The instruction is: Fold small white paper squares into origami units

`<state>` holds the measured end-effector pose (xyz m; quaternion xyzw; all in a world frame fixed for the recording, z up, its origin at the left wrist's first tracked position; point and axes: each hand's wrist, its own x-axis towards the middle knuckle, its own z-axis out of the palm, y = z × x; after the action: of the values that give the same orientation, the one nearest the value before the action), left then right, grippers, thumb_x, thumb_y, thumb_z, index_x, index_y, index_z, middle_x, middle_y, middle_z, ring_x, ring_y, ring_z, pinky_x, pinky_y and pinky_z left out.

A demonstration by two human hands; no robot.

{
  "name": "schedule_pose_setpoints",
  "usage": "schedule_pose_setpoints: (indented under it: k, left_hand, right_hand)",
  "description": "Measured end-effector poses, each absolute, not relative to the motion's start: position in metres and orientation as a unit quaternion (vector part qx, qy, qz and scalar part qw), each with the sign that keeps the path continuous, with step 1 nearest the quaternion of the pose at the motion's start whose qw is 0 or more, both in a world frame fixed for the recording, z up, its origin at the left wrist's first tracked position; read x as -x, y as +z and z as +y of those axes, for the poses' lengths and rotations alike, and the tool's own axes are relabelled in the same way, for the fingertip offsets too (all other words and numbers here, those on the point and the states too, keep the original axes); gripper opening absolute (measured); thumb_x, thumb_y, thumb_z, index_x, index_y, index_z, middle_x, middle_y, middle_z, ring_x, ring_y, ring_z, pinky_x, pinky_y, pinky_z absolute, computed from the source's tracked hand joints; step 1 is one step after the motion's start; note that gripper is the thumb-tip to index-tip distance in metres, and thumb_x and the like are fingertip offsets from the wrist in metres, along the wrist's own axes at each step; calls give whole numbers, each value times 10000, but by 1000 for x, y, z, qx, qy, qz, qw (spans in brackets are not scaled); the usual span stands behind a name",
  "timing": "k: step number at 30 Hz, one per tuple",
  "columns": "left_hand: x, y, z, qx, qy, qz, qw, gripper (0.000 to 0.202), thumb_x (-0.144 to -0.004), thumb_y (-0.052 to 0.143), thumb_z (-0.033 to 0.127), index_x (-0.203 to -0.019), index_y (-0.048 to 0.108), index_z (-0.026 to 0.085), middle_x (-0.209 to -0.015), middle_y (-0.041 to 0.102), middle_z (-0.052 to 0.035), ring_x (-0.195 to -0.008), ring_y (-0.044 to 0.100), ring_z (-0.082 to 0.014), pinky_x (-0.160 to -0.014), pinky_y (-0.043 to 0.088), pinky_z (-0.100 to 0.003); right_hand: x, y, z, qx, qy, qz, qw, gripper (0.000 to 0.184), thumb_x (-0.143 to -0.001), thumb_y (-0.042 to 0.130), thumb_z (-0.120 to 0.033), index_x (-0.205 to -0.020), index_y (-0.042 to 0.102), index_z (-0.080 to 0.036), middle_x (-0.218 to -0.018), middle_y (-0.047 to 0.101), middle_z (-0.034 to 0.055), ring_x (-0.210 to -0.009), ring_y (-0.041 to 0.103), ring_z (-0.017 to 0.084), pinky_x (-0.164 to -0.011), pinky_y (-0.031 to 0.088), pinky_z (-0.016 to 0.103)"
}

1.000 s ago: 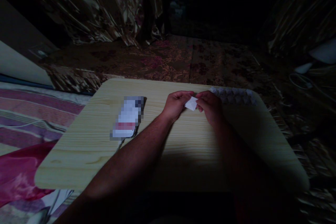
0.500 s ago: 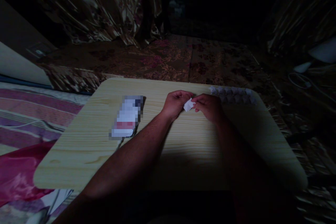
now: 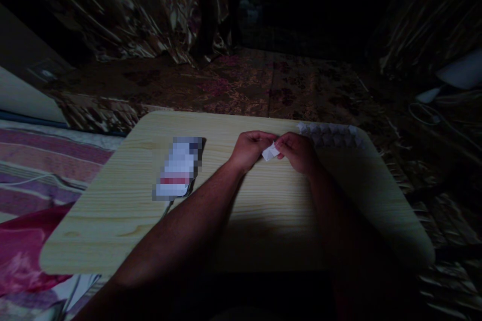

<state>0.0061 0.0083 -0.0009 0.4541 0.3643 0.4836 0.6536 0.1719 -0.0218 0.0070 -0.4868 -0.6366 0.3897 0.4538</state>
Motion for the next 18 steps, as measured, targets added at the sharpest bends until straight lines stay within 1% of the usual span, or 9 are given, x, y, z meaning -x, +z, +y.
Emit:
schedule_pose_setpoints:
  k: [3, 6, 10, 13, 18]
  left_hand:
    - [-6, -1, 8, -446, 485, 354, 664, 292, -586, 788, 191, -868, 777, 116, -739, 741, -68, -606, 637, -144, -615, 490, -271]
    - [-6, -2, 8, -445, 482, 341, 673, 327, -568, 784, 160, -891, 771, 117, -770, 748, -68, -630, 653, -148, -639, 499, -278]
    - [-6, 0, 8, -440, 483, 348, 673, 316, -553, 782, 145, -866, 757, 114, -742, 736, -56, -603, 639, -138, -610, 487, -265]
    - [-6, 2, 7, -428, 488, 351, 675, 282, -553, 763, 135, -834, 744, 116, -732, 727, -47, -599, 634, -134, -601, 487, -261]
    - [-5, 5, 7, -437, 477, 350, 678, 292, -556, 752, 126, -847, 724, 120, -677, 691, -14, -517, 581, -110, -489, 429, -230]
  right_hand:
    - [-173, 5, -20, 489, 388, -632, 459, 264, -820, 665, -453, -818, 629, -191, -729, 681, 7, -563, 632, 121, -509, 502, 228]
    - [-171, 5, -20, 494, 384, -631, 459, 247, -819, 669, -432, -810, 622, -189, -706, 670, 4, -553, 625, 119, -503, 491, 225]
    - [-169, 8, -21, 498, 384, -626, 461, 253, -806, 678, -436, -788, 609, -193, -679, 658, -3, -549, 615, 116, -502, 487, 221]
    - [-170, 8, -21, 499, 382, -620, 471, 267, -804, 680, -452, -796, 607, -195, -701, 665, -1, -563, 622, 118, -517, 498, 226]
    - [-173, 7, -20, 496, 381, -616, 480, 270, -806, 682, -456, -809, 612, -195, -736, 678, 7, -585, 636, 127, -536, 516, 239]
